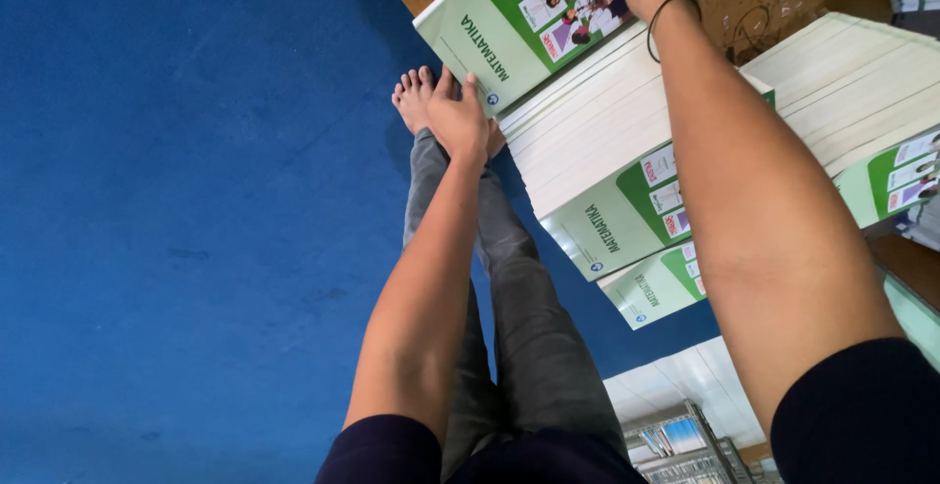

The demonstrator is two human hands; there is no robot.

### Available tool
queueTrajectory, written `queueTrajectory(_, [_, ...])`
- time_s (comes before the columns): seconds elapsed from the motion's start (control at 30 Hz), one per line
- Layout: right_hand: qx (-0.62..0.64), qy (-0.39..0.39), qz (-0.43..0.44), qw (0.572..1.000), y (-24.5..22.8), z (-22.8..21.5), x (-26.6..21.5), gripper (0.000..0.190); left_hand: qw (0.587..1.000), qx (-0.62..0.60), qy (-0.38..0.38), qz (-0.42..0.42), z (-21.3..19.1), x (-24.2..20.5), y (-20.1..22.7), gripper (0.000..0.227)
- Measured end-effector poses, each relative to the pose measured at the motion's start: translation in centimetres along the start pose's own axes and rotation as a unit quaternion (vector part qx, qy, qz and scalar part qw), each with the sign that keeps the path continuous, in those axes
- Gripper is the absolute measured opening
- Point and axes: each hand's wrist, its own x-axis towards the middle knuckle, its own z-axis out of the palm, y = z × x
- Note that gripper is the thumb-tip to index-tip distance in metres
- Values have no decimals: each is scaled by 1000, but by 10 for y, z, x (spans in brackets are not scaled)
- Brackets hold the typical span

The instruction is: The person repeatedly takes green-covered books from a metal shelf and places them onto a stack on a wooden table. The person handles the books by hand, moving them from the shelf to the table in a repetitive cycle.

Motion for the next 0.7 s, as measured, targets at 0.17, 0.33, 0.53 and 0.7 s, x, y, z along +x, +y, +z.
queueTrajectory(0.17, [-13,7,-54,998,20,7,8,26,999,-27,33,-21,45,6,-10,55])
queueTrajectory(0.33, [12,-54,89,994,-10,-5,-3,27,996,-42,71,-43,41,-2,0,53])
queueTrajectory(0.53, [-21,-24,7,999,18,6,10,25,991,-100,33,-81,19,-9,14,57])
queueTrajectory(0.7, [19,-45,86,995,6,3,5,24,976,-183,40,-106,20,-18,18,59])
